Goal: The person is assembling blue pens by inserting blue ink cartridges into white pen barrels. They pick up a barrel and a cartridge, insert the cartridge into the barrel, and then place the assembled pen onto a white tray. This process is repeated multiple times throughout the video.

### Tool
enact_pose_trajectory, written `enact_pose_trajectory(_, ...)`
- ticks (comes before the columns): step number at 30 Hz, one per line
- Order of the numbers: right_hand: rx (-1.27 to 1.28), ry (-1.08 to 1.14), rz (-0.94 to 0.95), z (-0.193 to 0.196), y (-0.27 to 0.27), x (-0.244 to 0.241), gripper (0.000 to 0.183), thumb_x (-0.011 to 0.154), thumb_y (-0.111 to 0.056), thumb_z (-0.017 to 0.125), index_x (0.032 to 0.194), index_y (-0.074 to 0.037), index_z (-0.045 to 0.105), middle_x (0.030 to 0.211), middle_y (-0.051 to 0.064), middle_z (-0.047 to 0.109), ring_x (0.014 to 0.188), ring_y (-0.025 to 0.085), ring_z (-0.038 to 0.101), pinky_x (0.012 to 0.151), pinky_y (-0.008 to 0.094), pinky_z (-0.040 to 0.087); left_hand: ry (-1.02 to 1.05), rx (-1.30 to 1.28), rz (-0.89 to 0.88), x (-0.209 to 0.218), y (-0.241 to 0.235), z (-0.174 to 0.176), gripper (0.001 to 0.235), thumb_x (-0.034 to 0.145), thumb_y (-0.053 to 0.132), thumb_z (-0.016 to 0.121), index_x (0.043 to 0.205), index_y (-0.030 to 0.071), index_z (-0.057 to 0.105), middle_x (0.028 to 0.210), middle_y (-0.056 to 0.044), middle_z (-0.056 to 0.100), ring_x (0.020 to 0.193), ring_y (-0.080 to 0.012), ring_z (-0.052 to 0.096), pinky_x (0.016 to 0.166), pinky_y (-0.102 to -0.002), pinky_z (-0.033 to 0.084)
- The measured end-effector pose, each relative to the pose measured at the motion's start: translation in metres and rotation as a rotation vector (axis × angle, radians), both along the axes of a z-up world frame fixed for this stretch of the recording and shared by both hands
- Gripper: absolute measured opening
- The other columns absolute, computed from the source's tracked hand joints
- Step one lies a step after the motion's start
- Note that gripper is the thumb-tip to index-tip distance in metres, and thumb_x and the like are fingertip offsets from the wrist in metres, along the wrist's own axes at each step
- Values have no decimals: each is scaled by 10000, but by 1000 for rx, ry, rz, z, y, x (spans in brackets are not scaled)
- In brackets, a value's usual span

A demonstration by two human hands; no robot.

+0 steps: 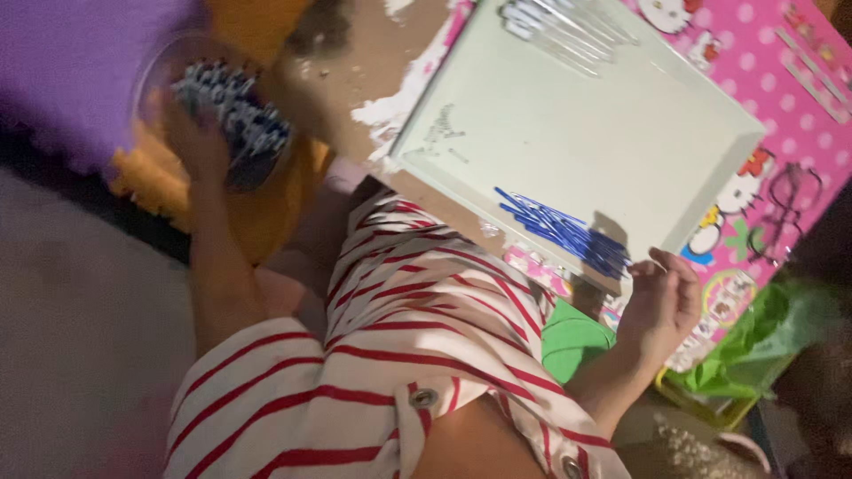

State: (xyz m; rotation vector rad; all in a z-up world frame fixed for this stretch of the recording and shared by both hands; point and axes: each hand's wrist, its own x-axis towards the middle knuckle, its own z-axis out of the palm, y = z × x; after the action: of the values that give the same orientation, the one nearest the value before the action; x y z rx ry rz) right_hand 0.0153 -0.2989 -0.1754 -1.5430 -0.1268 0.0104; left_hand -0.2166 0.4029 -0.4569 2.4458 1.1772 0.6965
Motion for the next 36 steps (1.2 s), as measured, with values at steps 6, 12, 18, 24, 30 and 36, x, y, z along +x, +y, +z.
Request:
enact_pose_trajectory(6, -972, -494, 256, 23, 27, 5, 154, 1071, 57, 720, 1212, 27, 776, 1162, 194, 716, 1056, 333, 673, 895, 423, 546, -572, 472, -503, 143, -64, 170, 230, 1138, 82, 724, 1031, -98, 818, 1161, -266, 814, 1075, -447, 765, 977, -519, 530)
enact_pose_trajectory(12, -1036, -632, 220, 34, 46, 4, 134, 994, 23, 774, 1109, -27, 822, 1066, 151, 764, 934, 352, 744, 835, 435, 590, -275, 543, -1243, 189, -239, 234, 162, 1114, 146, 609, 1021, 177, 738, 996, -3, 640, 904, -200, 685, 918, -373, 558)
enact_pose_trajectory(18, -1007, -616, 163, 23, 34, 6, 161, 957, 60, 788, 1100, -12, 806, 1035, 142, 765, 963, 362, 753, 870, 448, 583, -234, 612, -1274, 205, -268, 279, 196, 1078, 37, 669, 887, 79, 683, 852, -73, 557, 841, -255, 626, 851, -364, 532)
enact_pose_trajectory(24, -1000, -716, 190, 19, 59, 15, 221, 928, -9, 818, 1121, -116, 823, 1010, 81, 762, 891, 327, 757, 805, 428, 589, -245, 606, -1239, 202, -273, 271, 185, 1111, 44, 649, 936, 81, 696, 894, -43, 586, 900, -234, 645, 893, -344, 557)
enact_pose_trajectory(30, -1297, -954, 366, 10, 84, 36, 198, 854, -94, 829, 1048, -129, 816, 931, 71, 741, 866, 260, 742, 853, 372, 578, -460, -131, -1154, 189, -313, 294, 196, 1017, -9, 784, 1213, 4, 783, 1072, -115, 750, 988, -296, 752, 866, -387, 588)
enact_pose_trajectory(36, -1467, -1058, 459, 13, 87, 36, 112, 885, -63, 719, 933, -138, 786, 868, 93, 721, 751, 258, 708, 752, 364, 562, -594, -572, -983, 187, -341, 308, 217, 963, -91, 804, 1153, 12, 805, 1008, -120, 759, 917, -270, 757, 823, -362, 602)
